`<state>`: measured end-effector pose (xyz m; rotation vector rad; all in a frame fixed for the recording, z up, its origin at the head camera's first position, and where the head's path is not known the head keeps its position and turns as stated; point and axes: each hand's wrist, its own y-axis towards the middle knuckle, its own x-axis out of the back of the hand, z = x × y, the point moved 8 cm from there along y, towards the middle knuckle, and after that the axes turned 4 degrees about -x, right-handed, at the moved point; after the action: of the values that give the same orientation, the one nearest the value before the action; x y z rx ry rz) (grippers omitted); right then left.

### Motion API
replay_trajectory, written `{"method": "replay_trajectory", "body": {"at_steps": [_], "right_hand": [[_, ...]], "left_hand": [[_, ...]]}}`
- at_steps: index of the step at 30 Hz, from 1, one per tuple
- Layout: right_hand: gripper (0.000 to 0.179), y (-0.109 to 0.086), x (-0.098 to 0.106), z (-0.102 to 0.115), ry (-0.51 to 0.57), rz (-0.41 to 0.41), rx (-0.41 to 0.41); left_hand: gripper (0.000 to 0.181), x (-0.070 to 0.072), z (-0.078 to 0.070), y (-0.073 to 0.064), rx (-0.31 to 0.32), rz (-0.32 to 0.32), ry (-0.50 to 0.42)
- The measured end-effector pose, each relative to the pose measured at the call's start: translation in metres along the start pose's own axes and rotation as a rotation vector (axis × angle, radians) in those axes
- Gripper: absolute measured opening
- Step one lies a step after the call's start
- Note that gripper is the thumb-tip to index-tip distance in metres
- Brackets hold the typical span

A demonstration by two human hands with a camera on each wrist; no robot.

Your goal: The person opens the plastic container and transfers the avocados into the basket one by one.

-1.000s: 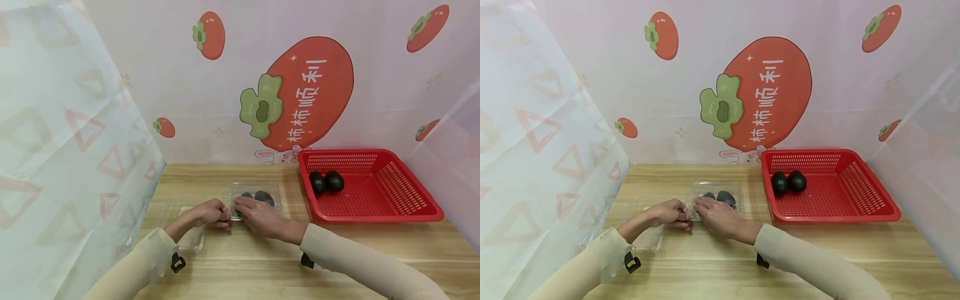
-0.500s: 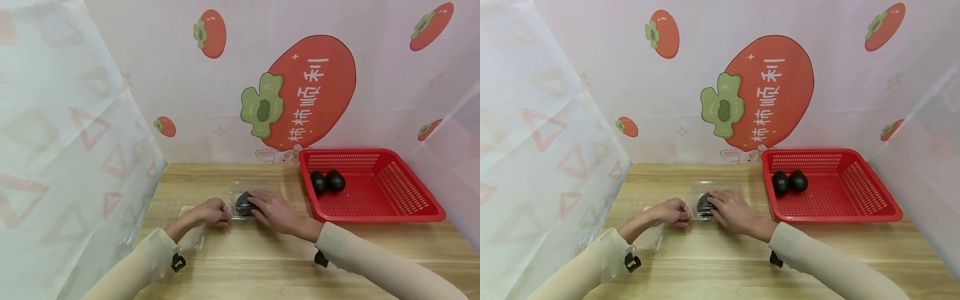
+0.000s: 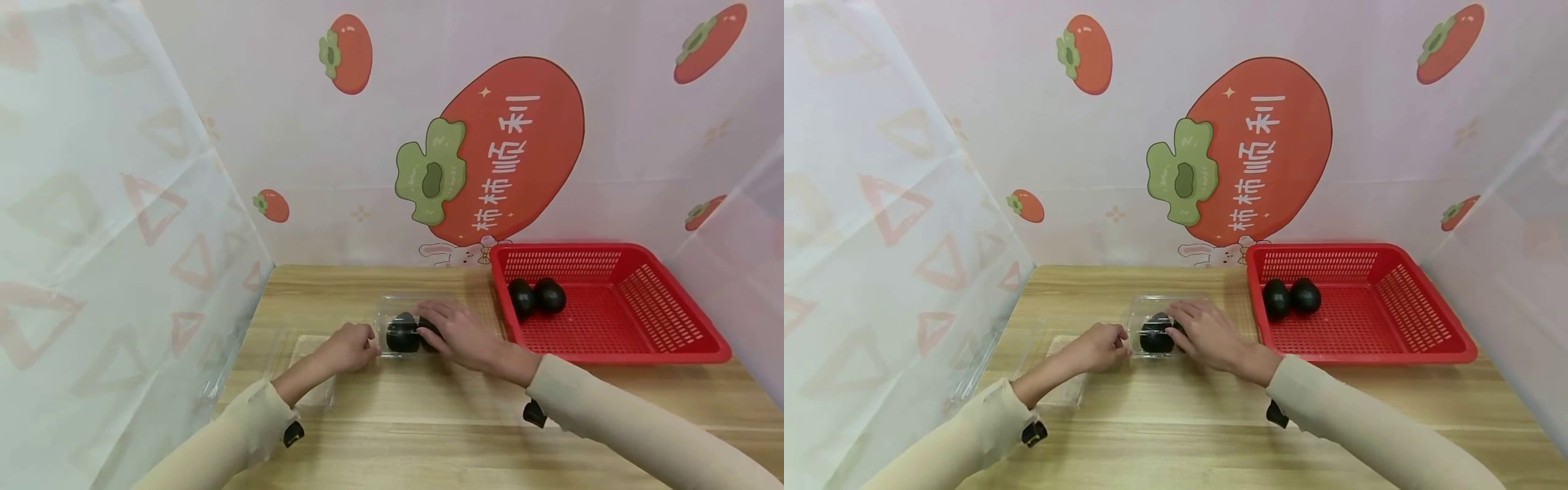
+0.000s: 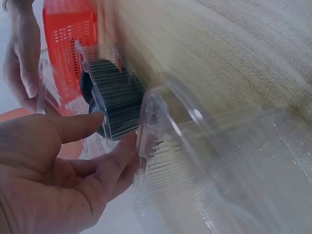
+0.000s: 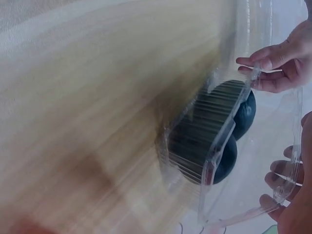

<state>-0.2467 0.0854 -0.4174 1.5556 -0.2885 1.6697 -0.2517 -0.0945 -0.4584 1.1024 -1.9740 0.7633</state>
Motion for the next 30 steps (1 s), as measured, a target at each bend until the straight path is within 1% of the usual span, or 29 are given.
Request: {"method": "replay_trajectory", "body": {"at_steps": [2,3,5,7,11,13,15,19,24,30], "right_hand": [[0.043,0.001,0.002,-0.002,0.003,-0.001,-0.004],[0.043,0.001,0.003,-0.003,0.008,-0.003,-0.007],[0.043,0.003,0.006,-0.005,0.019,-0.003,-0.015],[0.042,0.004,0.008,-0.007,0.034,0.000,-0.029],[0.041,0.006,0.012,-0.012,0.055,0.010,-0.055],[0.041,0.008,0.014,-0.014,0.062,0.016,-0.061],[0.040,0.010,0.017,-0.016,0.067,0.016,-0.070],[0.040,0.015,0.022,-0.021,0.078,0.025,-0.107],[0.043,0.021,0.025,-0.028,0.096,0.057,-0.167],[0.049,0.029,0.027,-0.035,0.118,0.098,-0.212]], "left_hand": [[0.033,0.001,-0.001,0.000,0.014,-0.024,0.012],[0.042,0.002,-0.002,-0.001,0.016,-0.034,0.019],[0.054,0.002,-0.003,-0.001,0.015,-0.049,0.027],[0.063,0.001,-0.005,-0.001,0.012,-0.059,0.020],[0.079,-0.003,-0.006,0.000,-0.001,-0.060,-0.002],[0.086,-0.005,-0.006,0.001,-0.019,-0.065,-0.007],[0.090,-0.006,-0.008,0.002,-0.051,-0.078,-0.001],[0.092,-0.010,-0.009,0.006,-0.089,-0.093,0.007],[0.093,-0.016,-0.005,0.008,-0.098,-0.081,0.027],[0.101,-0.022,-0.001,0.008,-0.094,-0.055,0.038]]}}
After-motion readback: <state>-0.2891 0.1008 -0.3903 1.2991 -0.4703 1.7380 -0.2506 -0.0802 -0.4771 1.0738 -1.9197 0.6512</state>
